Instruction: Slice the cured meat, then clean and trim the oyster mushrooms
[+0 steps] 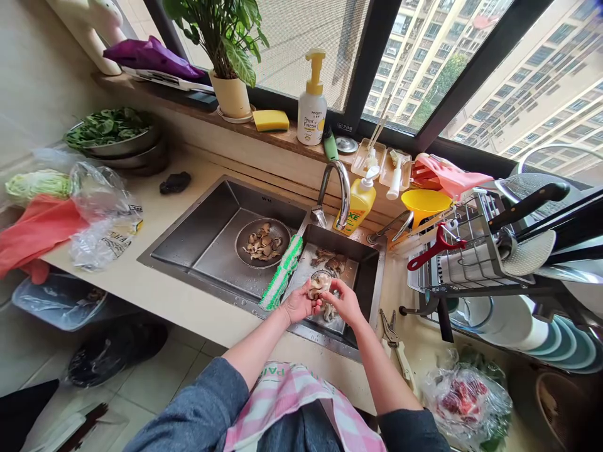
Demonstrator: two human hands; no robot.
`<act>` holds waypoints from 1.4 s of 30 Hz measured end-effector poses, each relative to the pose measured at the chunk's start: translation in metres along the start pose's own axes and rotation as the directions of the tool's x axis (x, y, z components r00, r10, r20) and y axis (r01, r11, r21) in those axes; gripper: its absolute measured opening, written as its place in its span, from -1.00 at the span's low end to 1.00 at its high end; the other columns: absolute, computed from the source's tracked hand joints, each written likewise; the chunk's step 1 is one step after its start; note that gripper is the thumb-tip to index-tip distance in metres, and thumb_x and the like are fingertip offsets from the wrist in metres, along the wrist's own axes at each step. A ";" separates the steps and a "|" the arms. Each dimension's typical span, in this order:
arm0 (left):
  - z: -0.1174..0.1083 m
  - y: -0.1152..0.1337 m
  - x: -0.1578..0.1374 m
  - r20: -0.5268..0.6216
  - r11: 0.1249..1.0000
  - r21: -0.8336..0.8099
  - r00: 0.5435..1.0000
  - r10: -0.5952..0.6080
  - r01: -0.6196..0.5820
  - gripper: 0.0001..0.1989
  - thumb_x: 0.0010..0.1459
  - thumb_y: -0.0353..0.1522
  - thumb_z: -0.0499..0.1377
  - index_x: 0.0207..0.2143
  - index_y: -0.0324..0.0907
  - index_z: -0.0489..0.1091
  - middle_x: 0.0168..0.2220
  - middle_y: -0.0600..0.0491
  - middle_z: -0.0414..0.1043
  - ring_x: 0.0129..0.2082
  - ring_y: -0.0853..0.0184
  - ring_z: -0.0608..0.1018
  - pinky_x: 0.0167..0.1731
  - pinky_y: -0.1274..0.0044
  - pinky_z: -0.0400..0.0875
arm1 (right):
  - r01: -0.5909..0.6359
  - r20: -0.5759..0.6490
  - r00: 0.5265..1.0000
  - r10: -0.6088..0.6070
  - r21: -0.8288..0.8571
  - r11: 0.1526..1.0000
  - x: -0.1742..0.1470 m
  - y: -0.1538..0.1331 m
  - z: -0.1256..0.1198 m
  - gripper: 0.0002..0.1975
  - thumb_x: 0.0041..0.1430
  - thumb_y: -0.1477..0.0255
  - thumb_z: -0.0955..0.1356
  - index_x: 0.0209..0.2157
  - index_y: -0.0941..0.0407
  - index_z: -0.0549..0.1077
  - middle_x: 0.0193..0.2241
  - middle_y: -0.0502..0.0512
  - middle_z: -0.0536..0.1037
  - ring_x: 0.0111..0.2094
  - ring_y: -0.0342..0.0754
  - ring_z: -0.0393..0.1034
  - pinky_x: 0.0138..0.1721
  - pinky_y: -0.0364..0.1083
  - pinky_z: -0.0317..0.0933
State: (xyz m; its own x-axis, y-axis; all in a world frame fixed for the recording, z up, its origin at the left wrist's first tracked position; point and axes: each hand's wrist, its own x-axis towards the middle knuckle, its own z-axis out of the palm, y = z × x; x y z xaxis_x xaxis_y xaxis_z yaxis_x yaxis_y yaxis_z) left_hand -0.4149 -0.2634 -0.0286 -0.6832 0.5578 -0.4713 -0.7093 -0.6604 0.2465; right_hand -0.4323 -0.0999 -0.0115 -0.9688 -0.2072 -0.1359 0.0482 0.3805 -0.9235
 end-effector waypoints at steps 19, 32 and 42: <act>0.005 0.007 0.009 -0.015 0.650 0.655 0.854 0.520 -0.385 -0.54 -0.34 -0.55 0.36 -0.27 -0.17 0.44 -0.30 0.05 0.42 -0.22 0.27 0.44 -0.16 0.54 0.26 | -0.129 0.033 0.992 0.125 0.173 0.976 0.002 -0.005 0.006 -0.60 -0.07 0.05 0.34 -0.58 0.12 0.27 -0.65 -0.09 0.29 -0.59 -0.22 0.10 -0.55 -0.20 0.00; -0.007 0.012 0.012 -0.003 0.533 0.798 0.883 0.470 -0.280 -0.66 -0.21 -0.41 0.33 -0.29 -0.22 0.40 -0.43 0.08 0.44 -0.44 0.40 0.44 -0.36 0.58 0.31 | -0.243 0.038 0.969 0.244 0.340 0.909 0.002 -0.005 -0.010 -0.66 -0.10 0.17 0.36 -0.65 0.11 0.21 -0.67 -0.06 0.36 -0.62 -0.22 0.16 -0.53 -0.19 0.06; -0.002 0.010 0.005 -0.101 0.791 0.562 0.929 0.355 -0.242 -0.42 -0.29 -0.37 0.39 -0.14 -0.24 0.32 -0.29 -0.02 0.46 -0.33 0.32 0.49 -0.25 0.44 0.35 | -0.174 -0.031 0.982 0.186 0.222 0.959 0.002 0.000 -0.007 -0.63 -0.13 0.09 0.37 -0.49 0.10 0.28 -0.61 -0.07 0.37 -0.58 -0.18 0.18 -0.51 -0.18 0.06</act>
State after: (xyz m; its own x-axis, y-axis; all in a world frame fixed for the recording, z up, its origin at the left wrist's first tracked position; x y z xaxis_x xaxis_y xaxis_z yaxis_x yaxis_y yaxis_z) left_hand -0.4252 -0.2685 -0.0296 -0.8694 0.2330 -0.4356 -0.4937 -0.3750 0.7846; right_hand -0.4360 -0.0944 -0.0095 -0.9501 -0.1045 -0.2939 0.2692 0.2013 -0.9418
